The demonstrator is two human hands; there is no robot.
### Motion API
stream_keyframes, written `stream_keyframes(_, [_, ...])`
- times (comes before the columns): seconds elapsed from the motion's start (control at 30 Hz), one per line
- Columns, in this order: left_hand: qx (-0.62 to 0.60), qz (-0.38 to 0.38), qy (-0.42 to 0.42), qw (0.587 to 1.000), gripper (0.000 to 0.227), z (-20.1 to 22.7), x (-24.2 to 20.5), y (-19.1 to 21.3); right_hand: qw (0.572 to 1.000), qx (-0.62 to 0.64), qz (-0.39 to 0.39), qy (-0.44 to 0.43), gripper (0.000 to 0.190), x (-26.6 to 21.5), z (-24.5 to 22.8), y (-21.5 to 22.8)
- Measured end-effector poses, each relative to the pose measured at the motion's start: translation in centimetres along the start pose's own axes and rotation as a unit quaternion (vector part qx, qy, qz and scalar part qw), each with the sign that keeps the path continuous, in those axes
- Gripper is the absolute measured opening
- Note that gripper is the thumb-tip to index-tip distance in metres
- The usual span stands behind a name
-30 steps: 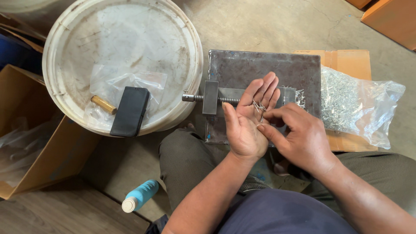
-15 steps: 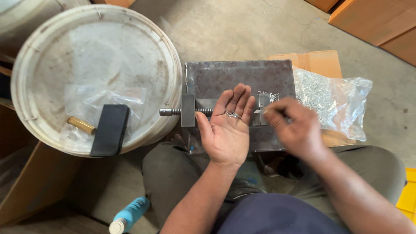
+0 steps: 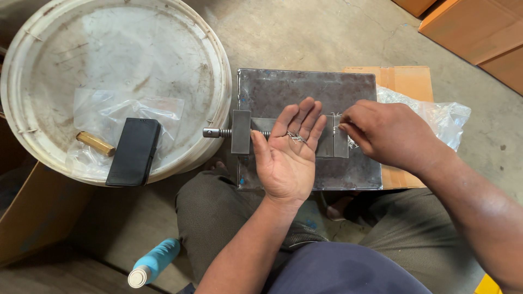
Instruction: The person sits cross-legged and uses both hands to pick up small metal screws from a plastic bag and place them into a metal jig. The person repeatedly picks up screws and arranges them within the jig's slots.
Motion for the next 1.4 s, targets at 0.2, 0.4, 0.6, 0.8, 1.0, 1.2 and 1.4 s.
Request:
stream_keyframes(0.2, [-0.003,-0.001,0.000,1.000,0.075,-0.1,0.0,0.0,1.000,-0.024,0.004,0.003,0.017,0.2,-0.2,0.0])
stream_keyframes(0.4, [0.001,-0.002,0.002,1.000,0.075,0.0,-0.1,0.1,0.999,-0.035,0.030,0.028,0.019,0.1,-0.6,-0.1])
stream_keyframes(0.6, [-0.024,0.001,0.000,1.000,0.075,-0.2,0.1,0.1,0.994,0.023,0.102,0.010,0.020,-0.7,-2.0,1.1])
stream_keyframes(0.8, [-0.019,0.014,0.010,1.000,0.077,-0.2,0.1,0.1,0.981,0.146,0.125,-0.002,0.021,-1.7,-5.3,0.6])
stream_keyframes(1.0, [-0.001,0.003,0.006,1.000,0.080,-0.1,0.1,-0.1,0.981,0.145,0.125,0.028,0.025,-0.5,-7.5,0.6])
stream_keyframes(1.2, [0.019,-0.003,-0.012,1.000,0.079,-0.3,0.2,0.3,0.990,0.097,0.098,0.031,0.023,0.8,-7.5,-0.1])
stream_keyframes(1.4, [-0.007,-0.007,-0.008,1.000,0.077,-0.3,0.9,-0.8,0.985,0.168,0.034,-0.028,0.018,1.4,-7.0,-1.1])
Point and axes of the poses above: each hand's wrist, its own x-axis towards the middle knuckle, its own y-axis out of the back of the hand, z = x × y, the point moved 3 cm from there along x, towards the middle knuckle, and after that the axes turned 11 degrees about -y, right-handed, at the moved point
